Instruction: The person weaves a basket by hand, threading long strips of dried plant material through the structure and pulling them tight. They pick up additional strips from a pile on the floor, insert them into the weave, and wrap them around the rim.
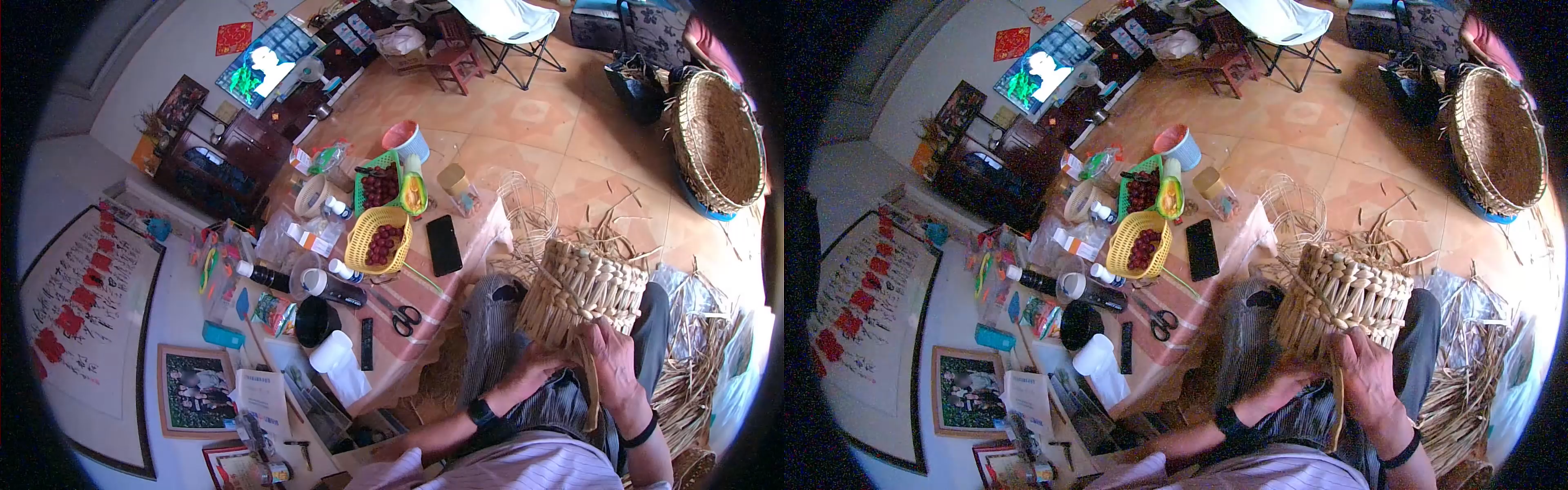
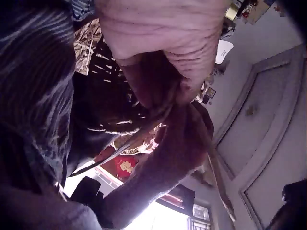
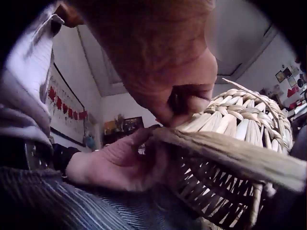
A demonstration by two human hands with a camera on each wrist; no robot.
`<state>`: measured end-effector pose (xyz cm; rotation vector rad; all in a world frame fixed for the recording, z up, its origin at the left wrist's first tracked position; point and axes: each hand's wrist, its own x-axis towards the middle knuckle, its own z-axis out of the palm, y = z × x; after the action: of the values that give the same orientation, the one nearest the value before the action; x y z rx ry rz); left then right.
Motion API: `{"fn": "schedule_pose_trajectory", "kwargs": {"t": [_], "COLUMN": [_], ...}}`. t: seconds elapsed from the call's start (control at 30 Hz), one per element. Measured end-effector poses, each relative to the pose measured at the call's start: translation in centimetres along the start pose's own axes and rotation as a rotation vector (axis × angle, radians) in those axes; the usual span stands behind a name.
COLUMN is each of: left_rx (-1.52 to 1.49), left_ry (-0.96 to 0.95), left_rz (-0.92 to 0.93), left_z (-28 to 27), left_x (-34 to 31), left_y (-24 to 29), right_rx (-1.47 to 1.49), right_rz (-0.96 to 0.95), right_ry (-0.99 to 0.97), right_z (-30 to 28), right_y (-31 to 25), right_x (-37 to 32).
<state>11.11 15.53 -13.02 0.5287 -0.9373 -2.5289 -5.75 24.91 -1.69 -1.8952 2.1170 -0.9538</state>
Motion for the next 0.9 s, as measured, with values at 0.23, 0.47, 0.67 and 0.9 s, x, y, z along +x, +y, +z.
{"fn": "schedule_pose_trajectory", "kwargs": {"t": [0.23,0.47,0.67,0.9], "left_rx": [-0.154,-0.228,0.752,0.987], "left_ry": [-0.015,-0.022,-0.295,-0.216], "left_rz": [-0.096,-0.214,0.098,-0.081], "left_z": [-3.5,-3.8,-5.5,-3.4], "left_x": [0.4,2.5,2.8,1.4], "left_y": [-1.3,-1.7,-1.9,1.0], "right_rx": [0.045,0.002,0.264,0.234], "right_rz": [0.030,-0.019,0.046,0.133], "right_ry": [0.044,0.090,0.167,0.162], "right_z": [0.2,-0.6,-2.9,-0.9], "right_y": [-0.1,-1.2,-2.5,-1.2], "right_x": [-0.9,-0.8,-0.5,-0.5]}}
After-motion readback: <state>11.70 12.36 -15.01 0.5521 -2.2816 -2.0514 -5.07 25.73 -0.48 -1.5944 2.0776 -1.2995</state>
